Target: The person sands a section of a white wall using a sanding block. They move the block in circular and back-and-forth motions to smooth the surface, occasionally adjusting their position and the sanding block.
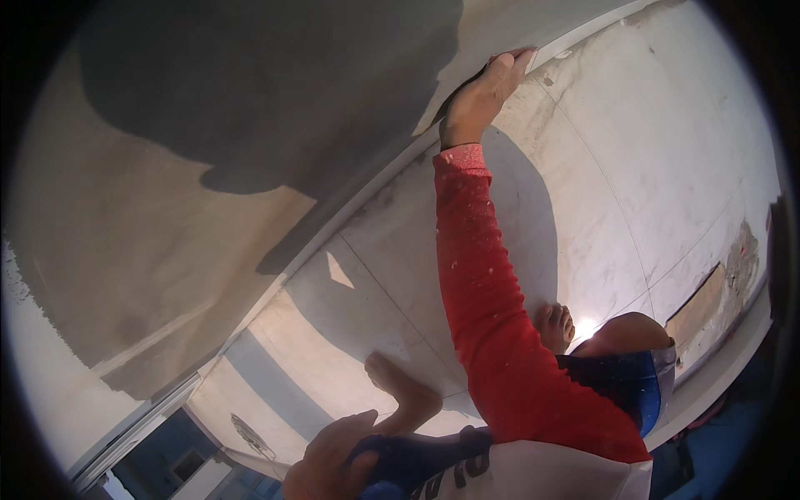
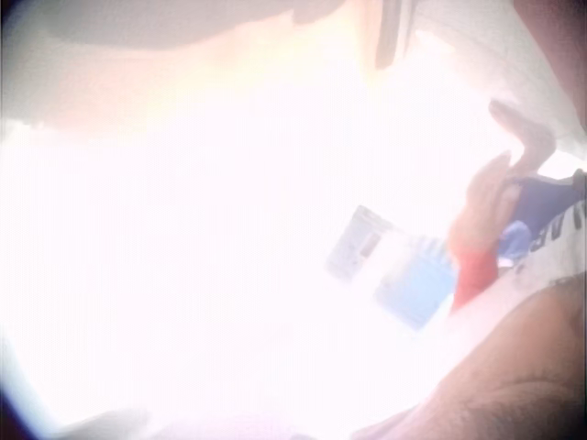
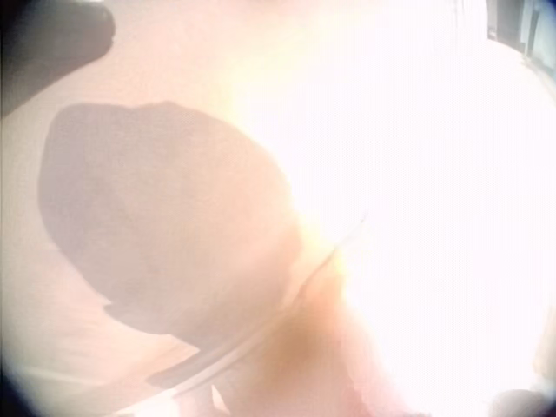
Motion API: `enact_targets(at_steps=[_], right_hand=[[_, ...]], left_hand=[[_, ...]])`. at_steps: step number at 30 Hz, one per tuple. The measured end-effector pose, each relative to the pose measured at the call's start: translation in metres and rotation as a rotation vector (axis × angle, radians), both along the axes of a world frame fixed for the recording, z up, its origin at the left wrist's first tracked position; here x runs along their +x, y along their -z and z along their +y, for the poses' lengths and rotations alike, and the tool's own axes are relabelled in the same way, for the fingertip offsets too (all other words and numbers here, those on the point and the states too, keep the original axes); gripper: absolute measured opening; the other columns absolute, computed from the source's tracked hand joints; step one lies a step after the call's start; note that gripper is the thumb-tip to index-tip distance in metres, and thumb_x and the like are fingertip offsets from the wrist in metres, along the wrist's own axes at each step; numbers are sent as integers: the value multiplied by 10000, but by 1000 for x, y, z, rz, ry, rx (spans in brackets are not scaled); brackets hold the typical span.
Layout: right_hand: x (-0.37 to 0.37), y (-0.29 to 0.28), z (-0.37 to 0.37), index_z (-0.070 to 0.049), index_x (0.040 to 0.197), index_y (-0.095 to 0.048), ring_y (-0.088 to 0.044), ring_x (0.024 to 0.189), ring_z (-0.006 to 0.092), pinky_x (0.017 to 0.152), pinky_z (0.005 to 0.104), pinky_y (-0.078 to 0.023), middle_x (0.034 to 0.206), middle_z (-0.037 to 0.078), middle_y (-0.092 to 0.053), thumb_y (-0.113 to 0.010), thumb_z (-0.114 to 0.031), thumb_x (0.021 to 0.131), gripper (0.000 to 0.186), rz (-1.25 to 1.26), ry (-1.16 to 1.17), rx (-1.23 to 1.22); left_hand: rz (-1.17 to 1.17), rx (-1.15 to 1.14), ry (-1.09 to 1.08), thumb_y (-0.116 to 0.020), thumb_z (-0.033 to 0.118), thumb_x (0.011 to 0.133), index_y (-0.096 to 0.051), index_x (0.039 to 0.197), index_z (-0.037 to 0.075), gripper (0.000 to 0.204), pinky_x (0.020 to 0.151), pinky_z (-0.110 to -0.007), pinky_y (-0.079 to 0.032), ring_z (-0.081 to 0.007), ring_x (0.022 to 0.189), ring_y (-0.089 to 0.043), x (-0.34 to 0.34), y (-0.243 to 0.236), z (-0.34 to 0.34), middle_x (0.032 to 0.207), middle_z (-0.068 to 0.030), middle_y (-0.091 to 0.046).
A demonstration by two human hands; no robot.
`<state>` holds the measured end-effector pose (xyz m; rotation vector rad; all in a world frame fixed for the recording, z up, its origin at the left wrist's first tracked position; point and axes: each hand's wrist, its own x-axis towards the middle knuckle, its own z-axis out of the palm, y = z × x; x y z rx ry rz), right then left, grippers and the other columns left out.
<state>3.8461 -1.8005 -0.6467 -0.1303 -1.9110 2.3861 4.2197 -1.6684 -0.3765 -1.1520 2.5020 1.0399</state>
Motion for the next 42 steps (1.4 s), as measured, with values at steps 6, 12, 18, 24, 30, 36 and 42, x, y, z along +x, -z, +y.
enact_targets(at_steps=[6, 12, 18, 24, 30, 36, 42], right_hand=[[278, -31, -40, -59, 1647, 99, 170, 1576, 418, 1269, 551, -1, 1700, 249, 171, -311, -575, 1093, 862, -234, -529, -201], [-33, 11, 13, 44, 1636, -77, -60, 1606, 302, 1283, 356, -99, 1724, 200, -114, -286, -505, 1105, 792, 88, -72, -41], [125, -9, -31, -18, 1641, 88, 83, 1602, 353, 1289, 450, -14, 1733, 194, 59, -251, -612, 1090, 878, -85, -236, -115], [262, 18, -35, -24, 1649, 28, 116, 1561, 499, 1255, 582, -2, 1689, 298, 145, -346, -542, 1096, 845, 117, -552, -2], [-24, 29, 18, 16, 1648, -34, -164, 1581, 291, 1262, 363, -181, 1718, 186, -108, -271, -431, 1095, 749, 122, -208, -127], [242, -10, -55, -80, 1656, 47, 17, 1563, 431, 1245, 538, -81, 1690, 235, 104, -257, -576, 1074, 823, -33, -352, 2], [300, 21, -45, -98, 1653, 17, 59, 1563, 465, 1255, 574, -60, 1684, 262, 119, -266, -617, 1082, 822, 113, -520, 91]], left_hand=[[13, -218, 160, -626, 351, 1023, -691, 1215, -26, 428, 884, -454, -583, -384, 1005, -727, -21, 25, -18, 1079, -190, -761], [-31, -320, 128, -599, 364, 1018, -693, 1199, -11, 427, 937, -484, -550, -405, 1036, -708, 9, -5, 1, 1099, -194, -755], [-42, -135, 71, -641, 373, 993, -749, 1112, 7, 400, 996, -509, -524, -416, 1067, -703, -19, -31, 15, 1090, -209, -743], [43, -269, 155, -586, 381, 1034, -670, 1224, -11, 443, 943, -502, -558, -380, 1008, -717, -5, -1, -9, 1093, -200, -757], [14, 24, 44, -650, 399, 989, -754, 1089, -3, 426, 960, -478, -549, -400, 1028, -720, -6, -34, 11, 1065, -195, -749], [29, 3, 62, -586, 413, 1029, -743, 1106, -15, 463, 967, -445, -545, -360, 1052, -711, -34, -41, 13, 1112, -192, -742], [-53, -14, 159, -627, 488, 996, -731, 1131, 8, 509, 974, -502, -551, -371, 1026, -732, 3, -22, -6, 1060, -193, -759]])
